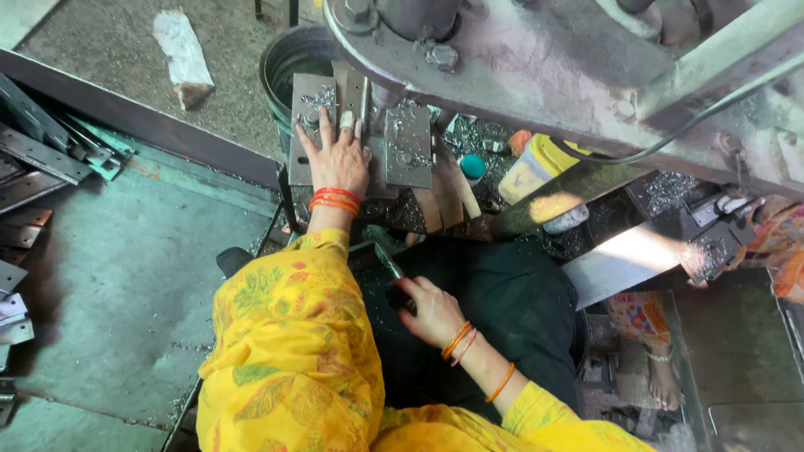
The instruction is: The person operates a drill press to drill holes into rectangular metal pieces. They pick up each piece from a pile, position it under the drill, activate the machine, and then place the finished piece aside.
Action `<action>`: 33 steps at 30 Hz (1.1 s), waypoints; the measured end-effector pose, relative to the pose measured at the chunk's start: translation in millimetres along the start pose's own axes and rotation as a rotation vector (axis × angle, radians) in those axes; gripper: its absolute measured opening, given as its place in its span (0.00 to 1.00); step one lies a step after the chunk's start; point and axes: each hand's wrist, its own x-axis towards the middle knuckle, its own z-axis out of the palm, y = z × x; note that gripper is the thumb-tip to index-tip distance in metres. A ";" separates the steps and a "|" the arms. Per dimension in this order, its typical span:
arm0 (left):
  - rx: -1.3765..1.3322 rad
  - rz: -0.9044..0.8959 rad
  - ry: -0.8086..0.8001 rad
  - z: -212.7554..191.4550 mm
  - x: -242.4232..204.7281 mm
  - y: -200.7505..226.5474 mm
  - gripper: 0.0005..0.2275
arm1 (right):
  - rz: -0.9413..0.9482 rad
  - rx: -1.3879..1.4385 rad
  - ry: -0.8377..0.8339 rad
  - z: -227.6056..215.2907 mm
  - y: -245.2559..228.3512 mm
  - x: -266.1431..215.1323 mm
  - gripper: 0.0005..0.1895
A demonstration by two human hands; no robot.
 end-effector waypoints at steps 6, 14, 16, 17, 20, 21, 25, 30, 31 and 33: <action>-0.015 0.030 0.123 -5.4 -1.5 -1.9 0.23 | -0.037 -0.055 -0.036 -39.5 -22.6 15.0 0.25; 0.004 0.026 0.156 3.7 3.6 -3.3 0.22 | 0.036 -0.094 -0.061 -24.3 -12.5 17.7 0.26; -0.001 0.019 0.178 5.0 3.2 -2.3 0.23 | 0.049 -0.110 -0.064 -0.6 -3.1 6.1 0.28; -0.012 0.014 0.184 5.0 2.9 -1.3 0.23 | 0.005 -0.057 -0.002 11.1 1.7 -0.9 0.29; -0.012 0.013 0.172 2.9 7.2 -1.2 0.24 | -0.059 0.055 0.104 35.1 19.1 -6.7 0.30; -0.004 0.010 0.165 1.6 10.1 -5.0 0.23 | -0.036 0.059 0.080 39.4 24.6 -3.5 0.30; -0.024 0.016 0.147 11.0 2.1 -1.3 0.22 | 0.003 0.026 0.016 50.5 32.8 -16.5 0.29; 0.011 0.054 0.237 8.4 6.2 -6.7 0.23 | -0.030 -0.001 -0.024 15.8 16.0 5.4 0.30; 0.030 0.054 0.243 8.6 4.7 -6.6 0.21 | -0.045 0.012 -0.029 5.1 13.3 9.2 0.29; 0.064 0.067 0.245 7.5 -3.3 -3.1 0.19 | -0.060 -0.014 -0.048 -15.0 7.9 17.3 0.25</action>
